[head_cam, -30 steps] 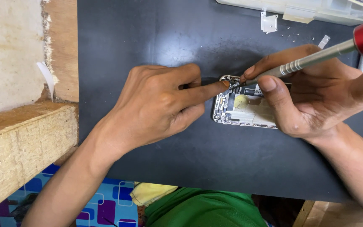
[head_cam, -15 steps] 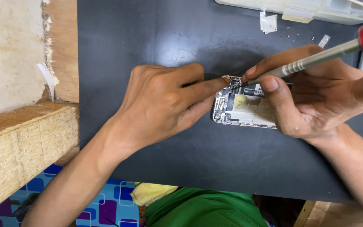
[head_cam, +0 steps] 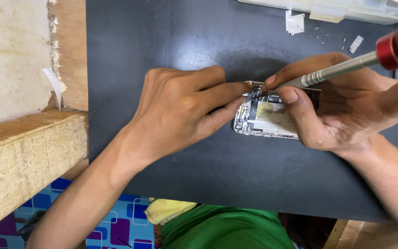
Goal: A person uses a precision screwdriver to work on the internal circuitry and chassis of a mobile phone.
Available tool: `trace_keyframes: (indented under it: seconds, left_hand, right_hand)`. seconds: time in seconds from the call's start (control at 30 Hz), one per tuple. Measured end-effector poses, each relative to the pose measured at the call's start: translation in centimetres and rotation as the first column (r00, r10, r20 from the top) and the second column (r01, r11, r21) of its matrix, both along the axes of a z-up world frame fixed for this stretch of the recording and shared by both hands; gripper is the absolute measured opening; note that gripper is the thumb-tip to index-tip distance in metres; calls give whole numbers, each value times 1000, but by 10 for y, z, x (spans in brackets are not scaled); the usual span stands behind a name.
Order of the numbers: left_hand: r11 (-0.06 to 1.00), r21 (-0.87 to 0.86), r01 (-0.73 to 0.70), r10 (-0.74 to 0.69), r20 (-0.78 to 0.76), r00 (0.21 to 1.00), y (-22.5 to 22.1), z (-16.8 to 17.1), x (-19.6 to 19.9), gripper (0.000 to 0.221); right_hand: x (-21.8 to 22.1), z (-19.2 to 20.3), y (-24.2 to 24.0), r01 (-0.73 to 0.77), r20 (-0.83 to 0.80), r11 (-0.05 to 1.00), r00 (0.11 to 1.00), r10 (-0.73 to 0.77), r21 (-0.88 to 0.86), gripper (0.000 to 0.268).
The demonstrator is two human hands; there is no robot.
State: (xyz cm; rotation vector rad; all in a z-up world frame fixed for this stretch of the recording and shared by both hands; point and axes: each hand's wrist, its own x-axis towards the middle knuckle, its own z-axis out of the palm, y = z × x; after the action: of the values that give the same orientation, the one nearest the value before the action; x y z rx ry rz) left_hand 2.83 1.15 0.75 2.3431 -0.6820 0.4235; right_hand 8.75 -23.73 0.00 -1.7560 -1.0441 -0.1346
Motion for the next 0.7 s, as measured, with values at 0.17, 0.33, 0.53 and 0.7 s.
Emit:
trace_keyframes:
  seconds: [0.17, 0.33, 0.53, 0.7]
  left_hand:
    - [999, -31, -19, 19, 29, 999, -5, -3, -1, 3]
    - [1000, 0, 1, -1, 80, 997, -6, -3, -1, 4]
    - [1000, -6, -5, 6, 56, 998, -5, 1, -3, 4]
    - [1000, 3, -22, 22, 64, 998, -4, 1, -4, 3]
  right_hand:
    - [-1, 18, 5, 38, 35, 981, 999, -32, -192, 19]
    - [0, 10, -2, 134, -63, 919, 984, -169, -371, 17]
    - [-3, -6, -3, 83, -61, 989, 995, -76, 122, 113]
    - [-7, 7, 5, 85, -81, 996, 993, -81, 38, 94]
